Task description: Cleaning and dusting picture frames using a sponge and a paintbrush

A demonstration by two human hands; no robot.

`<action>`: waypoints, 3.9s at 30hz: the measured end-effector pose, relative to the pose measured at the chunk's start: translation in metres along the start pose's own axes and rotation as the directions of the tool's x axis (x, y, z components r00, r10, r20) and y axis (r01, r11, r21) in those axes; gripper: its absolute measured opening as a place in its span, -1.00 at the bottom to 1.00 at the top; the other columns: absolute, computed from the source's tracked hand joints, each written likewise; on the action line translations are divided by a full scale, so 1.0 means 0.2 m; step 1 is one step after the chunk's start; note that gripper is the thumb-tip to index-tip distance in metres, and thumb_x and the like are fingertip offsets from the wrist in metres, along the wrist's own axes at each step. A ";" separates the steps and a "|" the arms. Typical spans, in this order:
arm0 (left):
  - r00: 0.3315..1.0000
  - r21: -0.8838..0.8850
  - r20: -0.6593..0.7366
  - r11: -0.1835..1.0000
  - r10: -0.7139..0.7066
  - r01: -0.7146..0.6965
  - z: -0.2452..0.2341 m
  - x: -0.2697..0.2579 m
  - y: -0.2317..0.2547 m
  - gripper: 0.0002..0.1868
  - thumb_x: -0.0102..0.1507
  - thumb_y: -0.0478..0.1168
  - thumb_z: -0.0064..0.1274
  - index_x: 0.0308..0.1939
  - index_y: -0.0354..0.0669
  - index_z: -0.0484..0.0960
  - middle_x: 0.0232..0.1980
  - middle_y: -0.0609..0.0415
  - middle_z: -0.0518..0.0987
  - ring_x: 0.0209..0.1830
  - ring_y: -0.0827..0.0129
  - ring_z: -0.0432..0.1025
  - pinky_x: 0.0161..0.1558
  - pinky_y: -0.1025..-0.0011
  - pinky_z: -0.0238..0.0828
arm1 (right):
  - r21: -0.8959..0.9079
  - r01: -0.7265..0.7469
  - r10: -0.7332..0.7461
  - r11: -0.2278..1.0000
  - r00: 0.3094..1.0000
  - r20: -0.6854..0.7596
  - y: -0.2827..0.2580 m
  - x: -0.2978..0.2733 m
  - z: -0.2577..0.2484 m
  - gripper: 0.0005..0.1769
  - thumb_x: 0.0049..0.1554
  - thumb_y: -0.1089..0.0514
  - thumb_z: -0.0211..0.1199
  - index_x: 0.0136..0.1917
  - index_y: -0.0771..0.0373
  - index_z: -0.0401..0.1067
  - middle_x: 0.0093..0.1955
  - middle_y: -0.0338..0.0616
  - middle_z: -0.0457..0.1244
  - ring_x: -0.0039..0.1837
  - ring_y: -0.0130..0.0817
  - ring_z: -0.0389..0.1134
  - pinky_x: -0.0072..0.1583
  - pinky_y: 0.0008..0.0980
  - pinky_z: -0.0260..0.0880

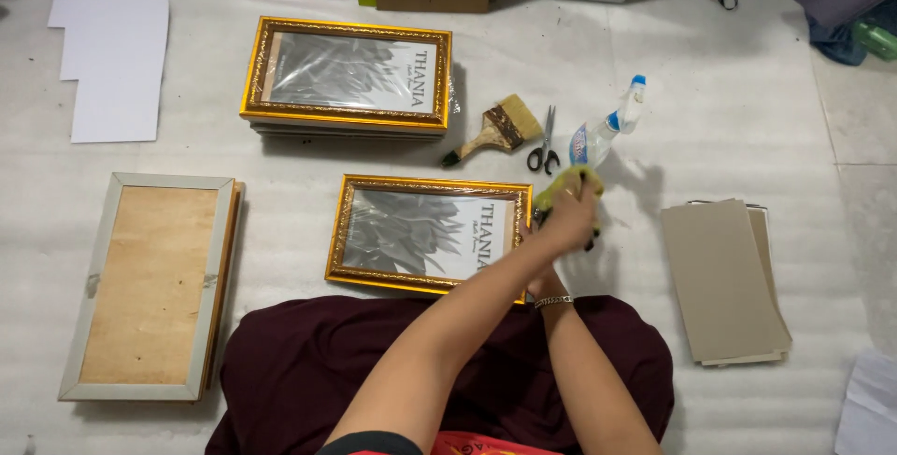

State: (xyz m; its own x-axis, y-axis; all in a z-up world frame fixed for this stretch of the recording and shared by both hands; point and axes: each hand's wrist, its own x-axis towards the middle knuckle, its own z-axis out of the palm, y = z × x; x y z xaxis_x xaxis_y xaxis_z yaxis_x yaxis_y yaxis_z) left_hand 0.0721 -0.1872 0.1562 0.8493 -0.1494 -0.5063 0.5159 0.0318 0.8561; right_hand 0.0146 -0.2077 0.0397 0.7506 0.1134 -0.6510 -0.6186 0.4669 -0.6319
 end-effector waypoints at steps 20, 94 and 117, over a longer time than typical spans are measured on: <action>0.788 0.508 -0.611 0.800 0.074 0.319 -2.23 0.04 -1.43 -0.33 0.24 0.14 0.10 0.36 -0.05 0.44 0.26 -0.11 0.46 0.29 -0.11 0.40 0.25 -0.02 0.37 | -0.022 -0.019 0.021 1.000 0.995 0.102 0.22 0.34 -0.38 -0.37 0.22 -0.34 0.18 0.39 0.03 0.36 0.23 0.02 0.34 0.18 -0.04 0.43 0.24 0.12 0.44; 0.874 -0.595 -0.439 0.796 -0.209 -0.109 -2.16 -0.47 -0.85 -0.57 0.42 -0.10 -0.12 0.29 -0.28 0.35 0.01 -0.18 0.40 0.08 -0.05 0.52 0.16 0.00 0.50 | -0.258 -0.045 -0.016 0.965 0.974 -0.228 0.03 -0.03 -0.15 -0.28 0.27 -0.32 0.10 0.32 0.38 0.30 0.30 0.21 0.13 0.38 0.17 0.17 0.37 0.33 0.16; 0.739 0.158 -0.604 0.953 0.299 -0.256 -2.39 -0.51 -0.53 -0.50 0.33 -0.31 0.05 0.38 -0.20 0.50 0.29 -0.37 0.45 0.08 0.02 0.39 -0.03 0.16 0.44 | -0.749 0.371 -0.545 0.549 0.838 0.015 -0.20 -0.17 0.68 -0.42 0.29 0.10 0.17 0.52 0.32 0.27 0.25 0.06 0.22 0.24 -0.17 0.16 0.29 -0.08 0.24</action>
State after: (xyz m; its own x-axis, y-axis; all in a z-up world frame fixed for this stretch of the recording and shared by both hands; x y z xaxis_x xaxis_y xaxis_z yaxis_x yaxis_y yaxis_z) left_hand -0.0163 0.2966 0.0666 0.8491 0.4962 -0.1809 0.2564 -0.0878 0.9626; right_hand 0.0460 -0.1113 0.1435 0.9699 -0.1457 -0.1949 -0.2354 -0.3587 -0.9033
